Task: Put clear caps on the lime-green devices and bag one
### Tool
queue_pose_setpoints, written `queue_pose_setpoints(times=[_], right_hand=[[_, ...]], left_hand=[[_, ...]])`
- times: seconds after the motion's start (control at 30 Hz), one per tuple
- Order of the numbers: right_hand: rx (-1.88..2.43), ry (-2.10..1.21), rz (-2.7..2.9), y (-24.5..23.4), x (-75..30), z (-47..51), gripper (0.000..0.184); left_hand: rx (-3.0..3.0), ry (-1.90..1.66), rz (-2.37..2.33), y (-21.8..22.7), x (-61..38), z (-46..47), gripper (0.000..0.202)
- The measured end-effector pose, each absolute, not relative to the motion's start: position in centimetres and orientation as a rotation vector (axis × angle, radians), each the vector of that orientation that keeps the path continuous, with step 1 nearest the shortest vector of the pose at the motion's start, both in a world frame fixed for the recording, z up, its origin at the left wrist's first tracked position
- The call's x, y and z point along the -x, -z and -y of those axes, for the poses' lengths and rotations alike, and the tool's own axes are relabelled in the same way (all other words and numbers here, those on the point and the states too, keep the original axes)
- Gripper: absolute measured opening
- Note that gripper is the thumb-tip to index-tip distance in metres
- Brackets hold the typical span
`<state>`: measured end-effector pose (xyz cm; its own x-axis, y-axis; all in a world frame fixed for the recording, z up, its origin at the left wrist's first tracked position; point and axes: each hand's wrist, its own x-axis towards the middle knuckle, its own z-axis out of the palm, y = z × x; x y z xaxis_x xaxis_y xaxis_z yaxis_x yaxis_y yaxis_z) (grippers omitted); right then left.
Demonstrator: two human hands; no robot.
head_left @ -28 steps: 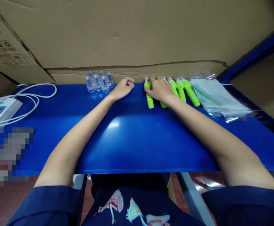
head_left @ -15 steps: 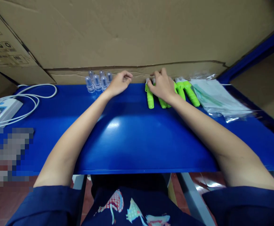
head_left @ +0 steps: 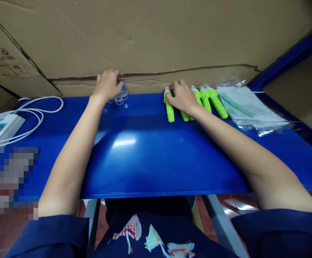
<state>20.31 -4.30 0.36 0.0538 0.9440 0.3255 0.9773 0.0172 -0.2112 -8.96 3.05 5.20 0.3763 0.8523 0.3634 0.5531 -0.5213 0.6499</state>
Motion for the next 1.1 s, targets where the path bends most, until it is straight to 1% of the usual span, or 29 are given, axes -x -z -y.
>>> queue_pose_setpoints(times=[0.1, 0.33, 0.37, 0.5, 0.7, 0.77, 0.87, 0.93, 1.1], right_hand=[[1.972, 0.108, 1.951, -0.3, -20.0, 4.6, 0.05], [1.919, 0.16, 1.998, 0.4, -20.1, 4.0, 0.045], [1.893, 0.157, 2.017, 0.6, -20.2, 3.9, 0.044], [1.762, 0.105, 2.103, 1.2, -20.5, 3.2, 0.04], [1.555, -0.035, 2.246, 1.0, -20.3, 3.1, 0.033], [1.508, -0.087, 2.275, 0.8, -20.1, 3.2, 0.033], [1.477, -0.144, 2.283, 0.7, -19.8, 3.4, 0.04], [1.488, -0.175, 2.272, 0.7, -19.7, 3.4, 0.042], [1.491, -0.202, 2.221, 0.5, -19.7, 3.6, 0.037]], left_hand=[[-2.164, -0.955, -1.156, -4.1, 8.4, -3.1, 0.018], [-2.486, -0.628, -1.404, -5.0, 7.9, -1.9, 0.057], [-2.541, -0.588, -1.446, -5.3, 7.9, -1.8, 0.058], [-2.668, -0.554, -1.502, -5.9, 7.7, -1.2, 0.051], [-2.61, -0.472, -1.448, -5.8, 6.7, -1.0, 0.053], [-2.585, -0.485, -1.434, -5.5, 6.5, -1.3, 0.05], [-2.569, -0.536, -1.371, -4.9, 6.5, -1.8, 0.044], [-2.568, -0.544, -1.317, -4.6, 6.6, -2.0, 0.046], [-2.483, -0.568, -1.308, -4.8, 6.7, -1.8, 0.06]])
